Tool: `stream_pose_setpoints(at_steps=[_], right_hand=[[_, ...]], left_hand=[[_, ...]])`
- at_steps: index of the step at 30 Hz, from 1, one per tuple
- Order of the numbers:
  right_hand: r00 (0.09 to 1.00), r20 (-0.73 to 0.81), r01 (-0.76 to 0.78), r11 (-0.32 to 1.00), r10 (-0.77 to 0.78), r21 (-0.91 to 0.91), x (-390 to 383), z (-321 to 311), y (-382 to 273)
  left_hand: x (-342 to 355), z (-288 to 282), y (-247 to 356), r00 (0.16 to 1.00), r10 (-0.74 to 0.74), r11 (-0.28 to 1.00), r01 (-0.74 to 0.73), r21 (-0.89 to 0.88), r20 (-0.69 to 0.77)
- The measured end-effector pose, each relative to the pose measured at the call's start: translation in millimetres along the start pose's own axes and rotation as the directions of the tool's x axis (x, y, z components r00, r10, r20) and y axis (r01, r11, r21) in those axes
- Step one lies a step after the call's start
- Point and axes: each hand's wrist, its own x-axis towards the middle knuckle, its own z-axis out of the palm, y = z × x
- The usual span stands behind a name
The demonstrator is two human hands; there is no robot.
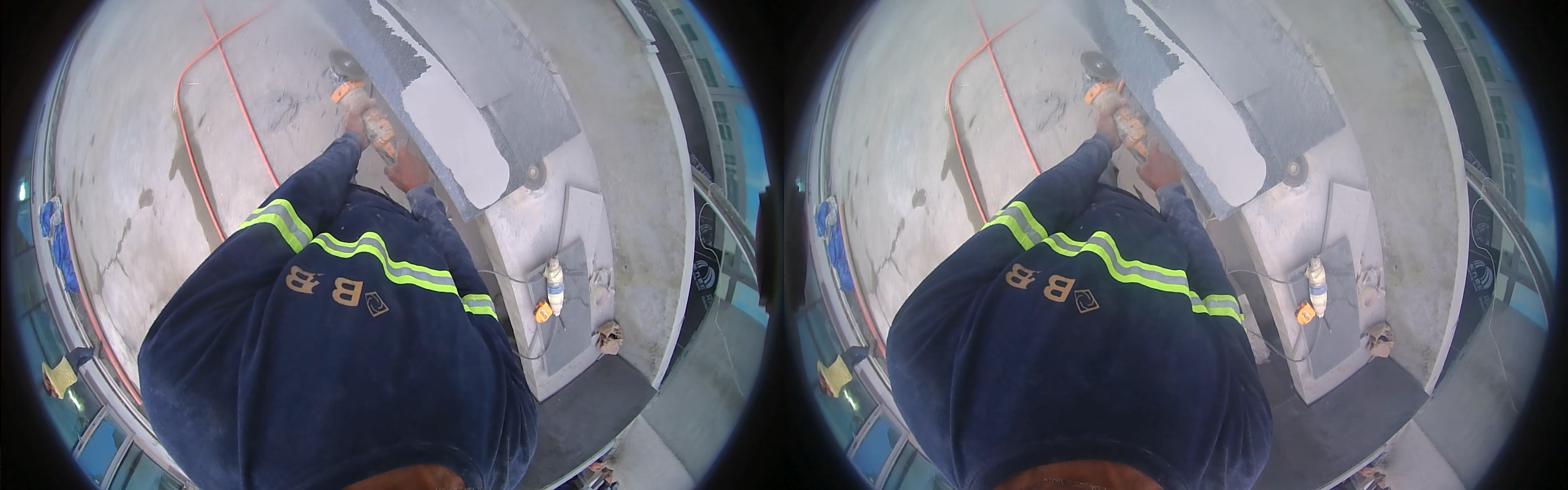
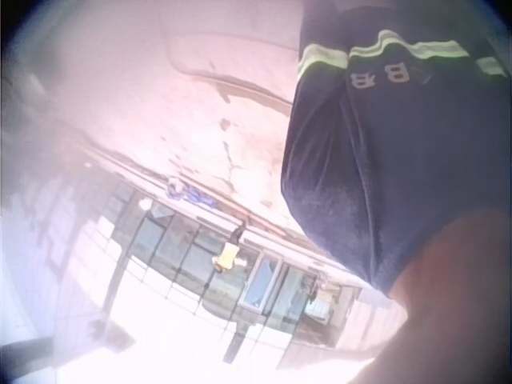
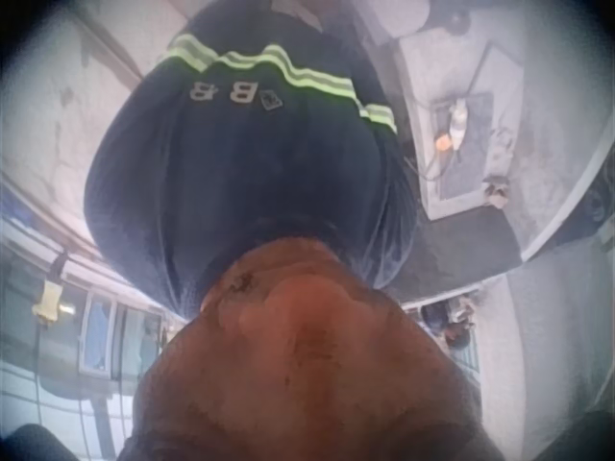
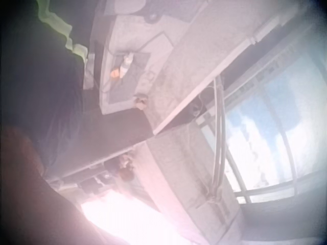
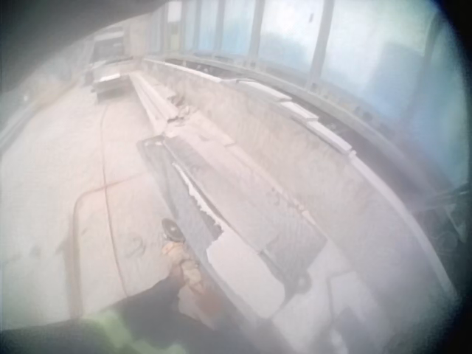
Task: The person uses an angle grinder to grind a concrete floor surface on a rooftop. They move the tool along a marked area, creating dust and exposing a darker layer beneath the surface.
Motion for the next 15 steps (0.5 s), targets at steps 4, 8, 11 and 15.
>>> stream_pose_setpoints(at_steps=[4, 8, 11, 15], right_hand=[[0.997, -0.070, 0.035, 0.998, -0.031, 0.048, 10.4, 3.8, -1.1], [0.998, -0.062, 0.025, 0.999, -0.023, 0.031, 10.3, -0.9, -3.2], [1.000, -0.018, -0.008, 1.000, 0.008, 0.022, -1.1, -4.8, -3.4], [1.000, -0.014, 0.007, 1.000, -0.007, 0.012, -23.1, -4.4, 0.0]], left_hand=[[12.8, -0.1, 1.8, 0.999, 0.043, 0.999, -0.043, -0.010, 0.016], [12.3, 4.6, 2.8, 0.998, 0.055, 0.998, -0.055, -0.011, 0.018], [1.0, 4.5, 0.6, 0.996, 0.066, 0.998, -0.064, -0.029, 0.064], [-19.4, 0.8, -8.4, 0.999, 0.022, 0.999, -0.021, 0.027, -0.033]])
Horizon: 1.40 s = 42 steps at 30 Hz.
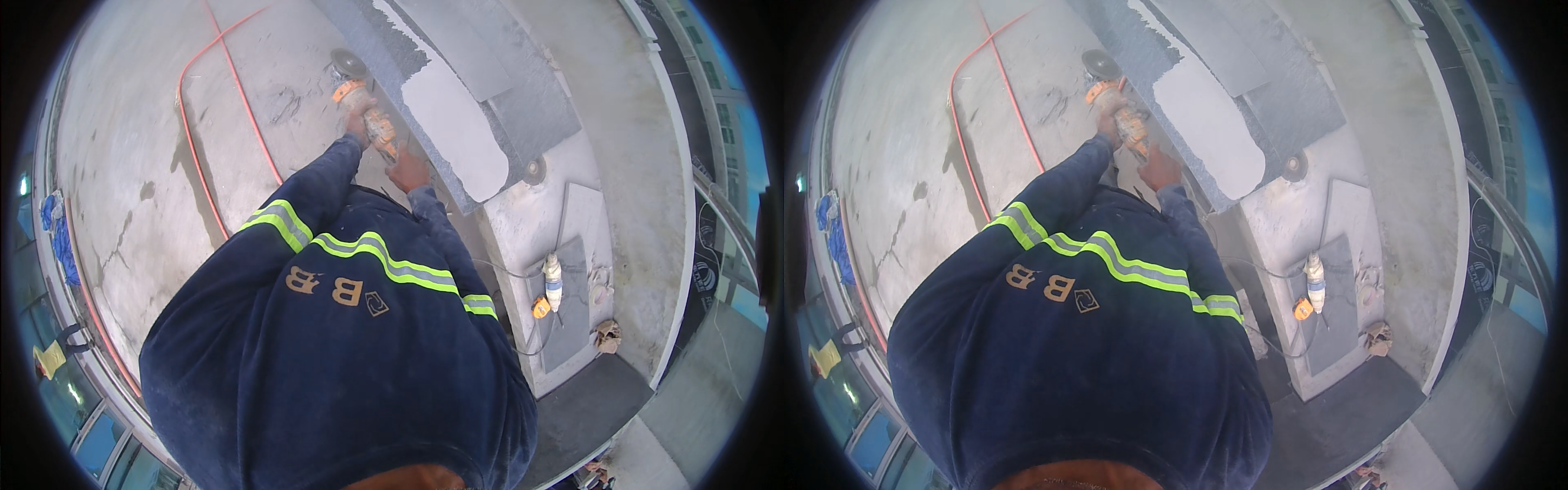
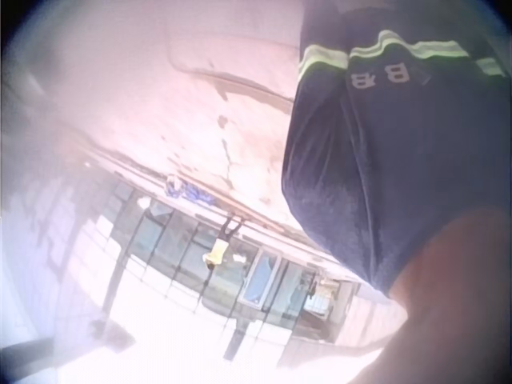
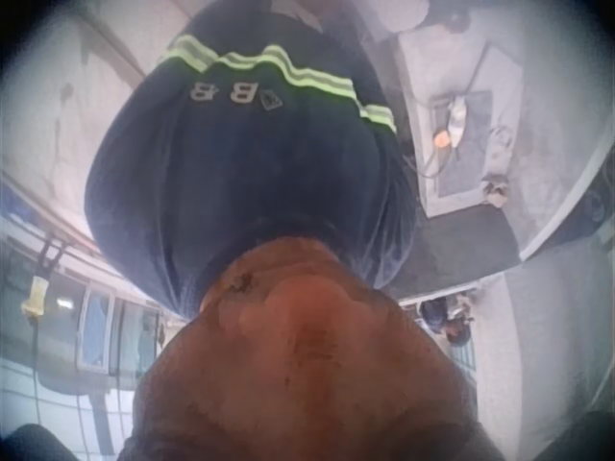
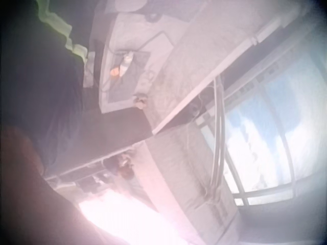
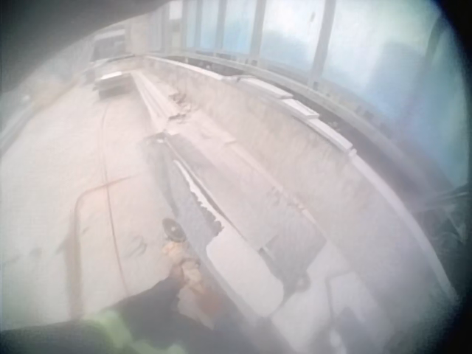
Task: The person uses an angle grinder to grind a concrete floor surface on a rooftop. They move the tool along a marked area, creating dust and exposing a darker layer beneath the surface.
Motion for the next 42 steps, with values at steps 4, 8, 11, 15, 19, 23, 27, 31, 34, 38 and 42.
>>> stream_pose_setpoints(at_steps=[4, 8, 11, 15, 19, 23, 27, 31, 34, 38, 42], right_hand=[[1.000, 0.026, -0.003, 1.000, 0.003, -0.012, -5.7, -0.1, 2.6], [1.000, 0.013, 0.001, 1.000, -0.001, -0.003, 0.3, 0.5, 3.6], [1.000, -0.009, 0.017, 1.000, -0.017, -0.005, 10.4, 3.2, 3.4], [1.000, 0.002, -0.014, 1.000, 0.014, 0.007, 28.5, 4.9, 2.5], [1.000, -0.009, 0.008, 0.999, -0.008, 0.042, 34.7, 3.3, 0.7], [1.000, -0.019, 0.022, 0.999, -0.021, 0.039, 26.6, 0.4, 0.9], [1.000, -0.014, 0.020, 1.000, -0.020, 0.017, 8.1, 3.8, 5.0], [1.000, 0.014, -0.005, 1.000, 0.005, 0.020, -4.6, 6.7, 9.3], [1.000, 0.012, 0.004, 1.000, -0.004, -0.010, -4.3, 6.5, 9.8], [1.000, -0.010, 0.015, 1.000, -0.015, -0.002, 5.9, 6.8, 9.3], [1.000, -0.019, 0.009, 1.000, -0.009, 0.028, 23.8, 9.2, 9.2]], left_hand=[[-7.1, 0.0, -3.2, 1.000, 0.019, 1.000, -0.019, -0.002, 0.007], [-1.2, 1.2, -2.4, 1.000, 0.024, 1.000, -0.024, -0.014, -0.007], [9.1, 0.4, 1.1, 1.000, 0.010, 0.999, -0.010, -0.033, 0.016], [25.3, 0.9, 5.7, 0.998, 0.045, 0.999, -0.044, -0.031, 0.048], [35.7, 6.8, 8.3, 0.998, 0.059, 0.998, -0.059, -0.027, 0.007], [24.4, 10.3, 7.4, 0.995, 0.081, 0.996, -0.079, -0.047, 0.050], [-0.7, 9.4, 2.7, 0.999, 0.034, 0.999, -0.034, 0.000, -0.036], [-13.8, 7.9, -4.3, 0.999, 0.016, 0.999, -0.015, 0.029, -0.031], [-9.5, 5.2, -6.0, 0.999, 0.020, 0.999, -0.019, 0.029, -0.028], [6.3, 1.7, -3.7, 1.000, -0.008, 1.000, 0.008, -0.006, -0.002], [20.6, 2.5, 0.5, 0.998, 0.041, 0.999, -0.040, -0.033, 0.052]])
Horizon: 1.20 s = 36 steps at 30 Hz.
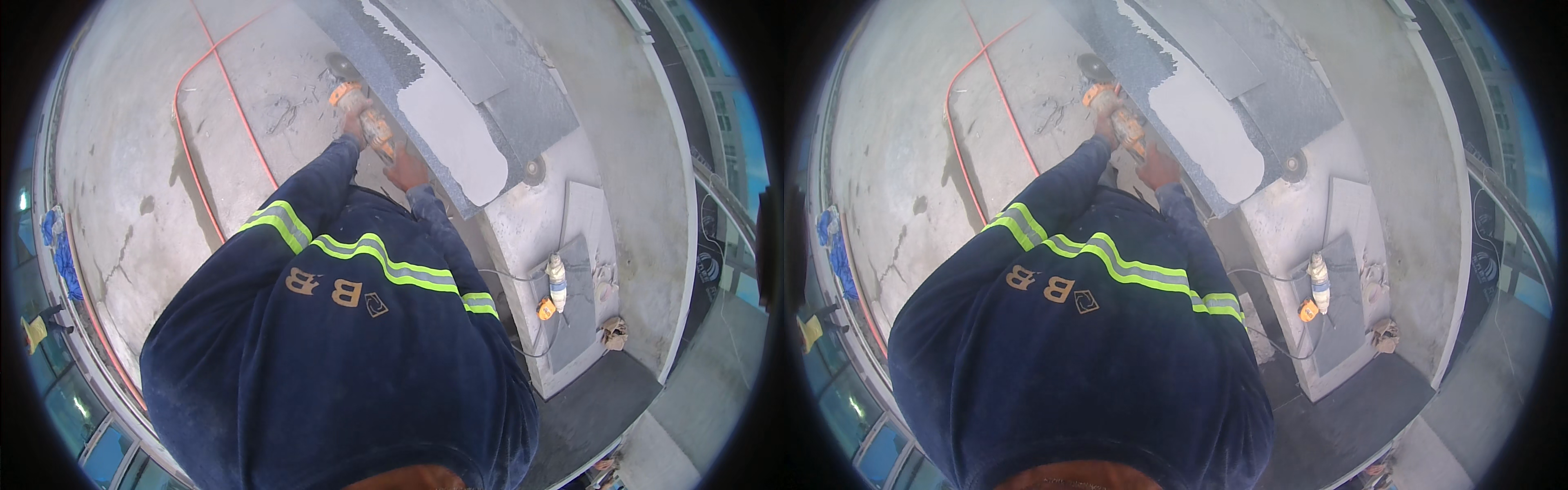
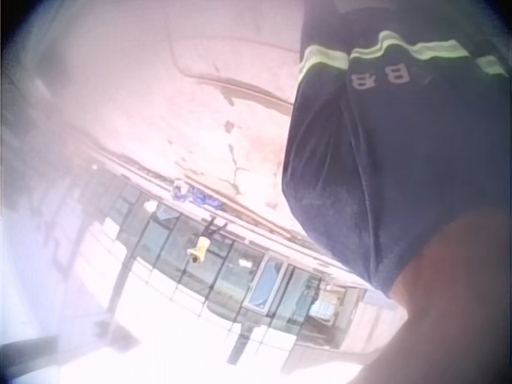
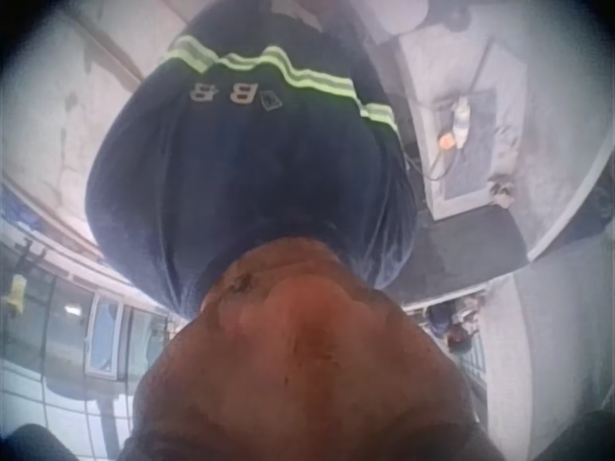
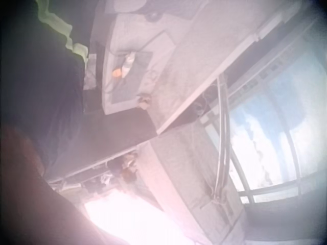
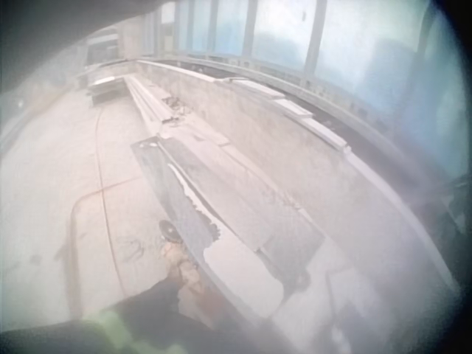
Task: The person uses an angle grinder to grind a concrete floor surface on a rooftop. They move the tool along a marked area, creating dust and exposing a darker layer beneath the surface.
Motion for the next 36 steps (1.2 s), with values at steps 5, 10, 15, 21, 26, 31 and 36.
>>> stream_pose_setpoints(at_steps=[5, 10, 15, 21, 26, 31, 36], right_hand=[[0.996, -0.077, 0.039, 0.999, -0.040, -0.017, 4.3, 2.5, -0.3], [1.000, 0.014, 0.002, 0.999, -0.001, -0.042, -10.9, -3.7, -1.6], [0.999, 0.036, 0.001, 1.000, -0.001, 0.006, -31.0, -8.7, -1.0], [1.000, 0.020, -0.015, 1.000, 0.015, 0.000, -39.4, -4.1, 6.3], [0.998, -0.048, 0.028, 0.999, -0.027, 0.017, -24.0, 5.2, 9.9], [0.999, -0.043, 0.013, 1.000, -0.012, 0.020, -12.4, 6.8, 6.4], [1.000, 0.016, 0.016, 0.999, -0.015, -0.043, -23.5, -2.6, 4.8]], left_hand=[[6.4, 5.0, 3.2, 1.000, -0.012, 1.000, 0.012, -0.010, 0.013], [-13.4, 4.9, 0.9, 1.000, -0.017, 1.000, 0.017, -0.005, 0.014], [-37.5, 10.0, -2.8, 0.998, 0.056, 0.995, -0.052, 0.080, -0.041], [-45.3, 10.3, -9.2, 0.995, -0.041, 0.996, 0.047, 0.070, -0.086], [-27.7, 4.1, -6.5, 0.996, -0.052, 0.998, 0.055, 0.044, -0.066], [-12.1, 2.2, -2.4, 0.999, -0.036, 0.999, 0.036, 0.041, 0.014], [-22.2, 3.8, -8.7, 1.000, 0.026, 0.998, -0.026, 0.052, 0.004]])
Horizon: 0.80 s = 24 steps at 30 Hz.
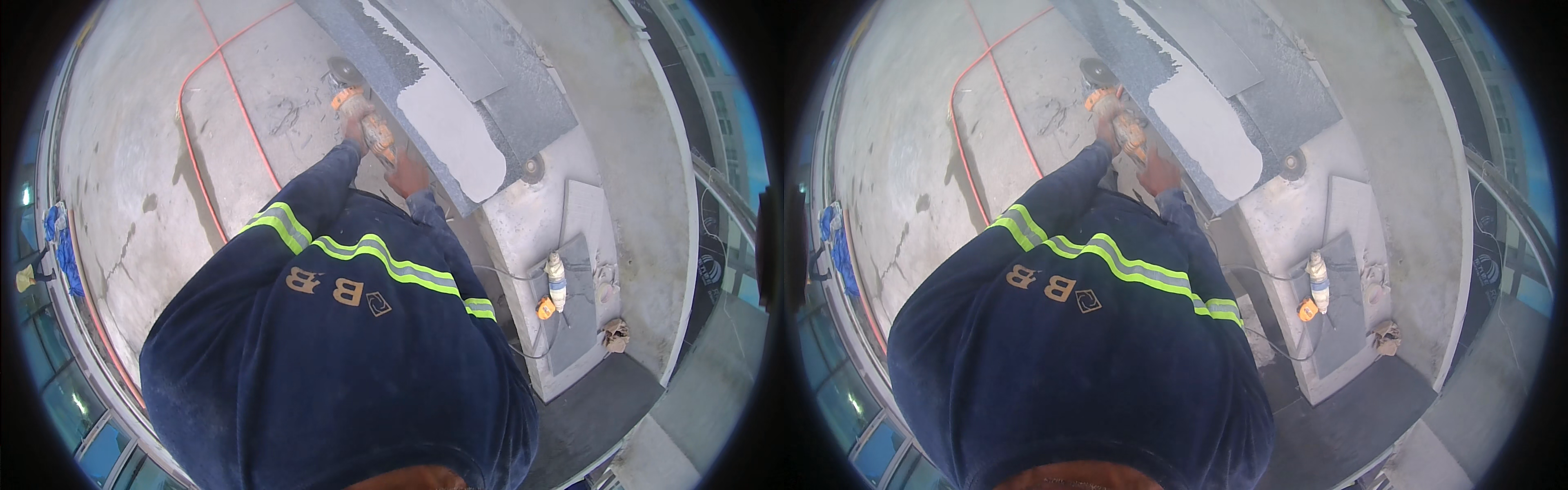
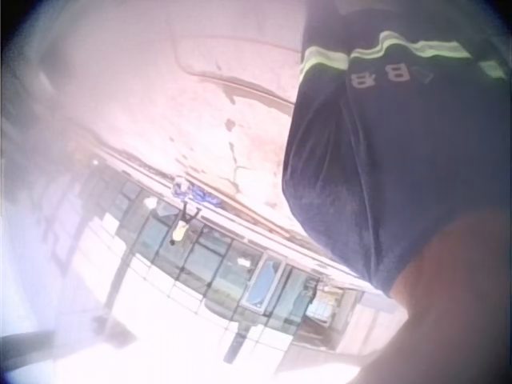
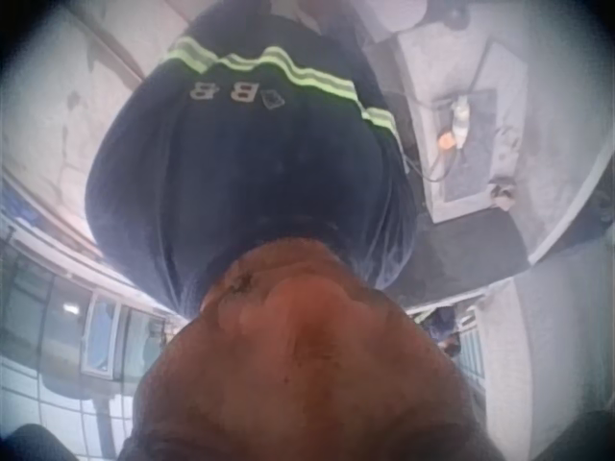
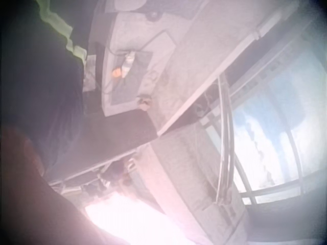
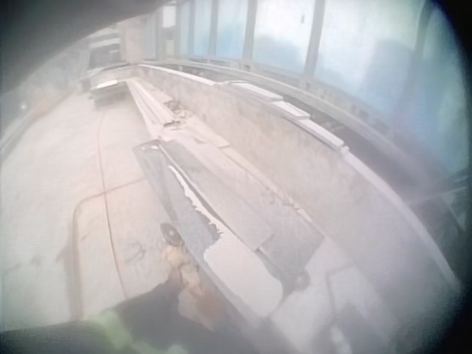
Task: The person uses an angle grinder to grind a concrete floor surface on a rooftop. They move the tool along a marked area, creating dust and exposing a darker layer beneath the surface.
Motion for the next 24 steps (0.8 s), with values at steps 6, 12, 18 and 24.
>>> stream_pose_setpoints(at_steps=[6, 12, 18, 24], right_hand=[[0.999, 0.014, -0.053, 0.997, 0.053, 0.052, -24.9, -0.3, 2.1], [0.999, 0.019, -0.029, 0.999, 0.029, 0.019, -20.1, -4.4, 1.9], [1.000, 0.011, -0.021, 1.000, 0.021, 0.015, 4.2, 1.2, 0.3], [0.999, -0.025, -0.037, 0.998, 0.039, 0.055, -1.1, 1.1, 0.4]], left_hand=[[-21.7, -4.8, -9.5, 0.998, -0.061, 0.998, 0.062, 0.006, -0.017], [-17.0, -1.1, -7.6, 0.997, -0.042, 0.999, 0.044, 0.028, -0.062], [7.7, -4.6, 0.1, 0.998, -0.026, 1.000, 0.026, -0.013, 0.049], [3.1, -3.0, -2.4, 0.999, -0.028, 0.999, 0.029, -0.027, 0.041]])
